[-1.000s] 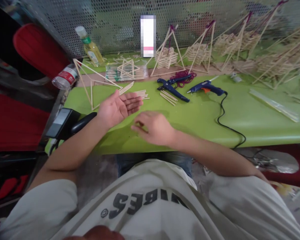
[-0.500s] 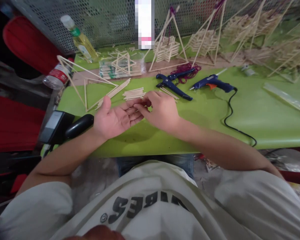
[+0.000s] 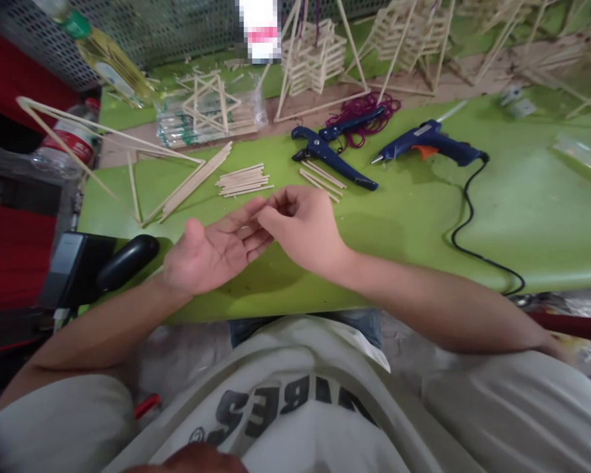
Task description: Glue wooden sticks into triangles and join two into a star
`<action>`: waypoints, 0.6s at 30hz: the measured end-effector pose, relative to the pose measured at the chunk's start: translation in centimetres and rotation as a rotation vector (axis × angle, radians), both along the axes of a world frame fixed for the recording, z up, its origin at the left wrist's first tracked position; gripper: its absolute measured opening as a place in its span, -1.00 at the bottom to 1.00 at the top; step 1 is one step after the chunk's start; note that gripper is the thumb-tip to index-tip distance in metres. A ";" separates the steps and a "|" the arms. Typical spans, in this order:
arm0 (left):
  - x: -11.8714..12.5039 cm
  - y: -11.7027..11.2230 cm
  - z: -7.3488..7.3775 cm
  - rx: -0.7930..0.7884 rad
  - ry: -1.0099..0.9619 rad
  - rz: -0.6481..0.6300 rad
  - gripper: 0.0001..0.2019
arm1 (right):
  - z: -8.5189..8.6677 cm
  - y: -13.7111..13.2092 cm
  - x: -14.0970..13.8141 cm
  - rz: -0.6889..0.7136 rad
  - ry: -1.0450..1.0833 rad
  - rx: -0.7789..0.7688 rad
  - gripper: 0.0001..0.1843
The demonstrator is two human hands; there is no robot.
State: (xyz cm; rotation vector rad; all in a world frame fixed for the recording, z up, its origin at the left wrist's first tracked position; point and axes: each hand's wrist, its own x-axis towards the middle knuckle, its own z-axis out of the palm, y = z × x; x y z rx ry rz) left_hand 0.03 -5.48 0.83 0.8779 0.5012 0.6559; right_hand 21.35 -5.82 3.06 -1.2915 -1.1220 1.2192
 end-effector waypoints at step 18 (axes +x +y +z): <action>-1.0 1.1 1.2 -0.053 0.125 0.146 -0.04 | -1.6 0.4 1.2 0.074 -0.291 0.528 -0.74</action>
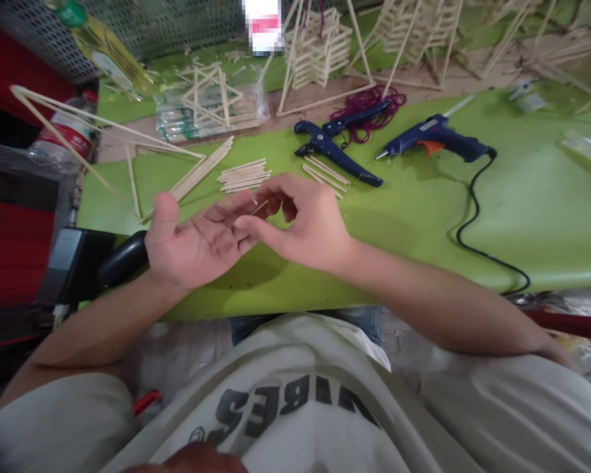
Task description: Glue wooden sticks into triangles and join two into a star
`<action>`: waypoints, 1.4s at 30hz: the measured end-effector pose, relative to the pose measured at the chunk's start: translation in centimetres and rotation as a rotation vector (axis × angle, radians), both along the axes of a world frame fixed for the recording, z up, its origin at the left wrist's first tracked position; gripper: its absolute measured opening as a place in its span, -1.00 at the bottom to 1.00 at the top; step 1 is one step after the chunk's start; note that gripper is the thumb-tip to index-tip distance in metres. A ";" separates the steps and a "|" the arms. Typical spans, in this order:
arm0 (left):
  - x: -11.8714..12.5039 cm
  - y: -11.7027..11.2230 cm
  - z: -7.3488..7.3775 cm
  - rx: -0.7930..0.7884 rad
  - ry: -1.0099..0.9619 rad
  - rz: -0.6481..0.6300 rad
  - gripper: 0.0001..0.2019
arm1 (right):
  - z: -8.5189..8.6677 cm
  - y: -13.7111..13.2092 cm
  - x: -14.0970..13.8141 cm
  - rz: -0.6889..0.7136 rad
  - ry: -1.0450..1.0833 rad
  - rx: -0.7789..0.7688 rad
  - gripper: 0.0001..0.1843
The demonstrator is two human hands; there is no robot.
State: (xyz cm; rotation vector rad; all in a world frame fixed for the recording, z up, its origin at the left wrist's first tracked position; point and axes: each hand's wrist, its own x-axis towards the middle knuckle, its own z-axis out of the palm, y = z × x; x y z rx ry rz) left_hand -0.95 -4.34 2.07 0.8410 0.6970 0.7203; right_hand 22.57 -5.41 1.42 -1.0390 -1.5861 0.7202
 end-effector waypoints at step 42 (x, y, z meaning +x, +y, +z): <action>-2.4 5.1 -2.0 1.135 0.660 0.346 -0.48 | -1.4 4.3 2.9 0.357 -0.563 0.132 -0.75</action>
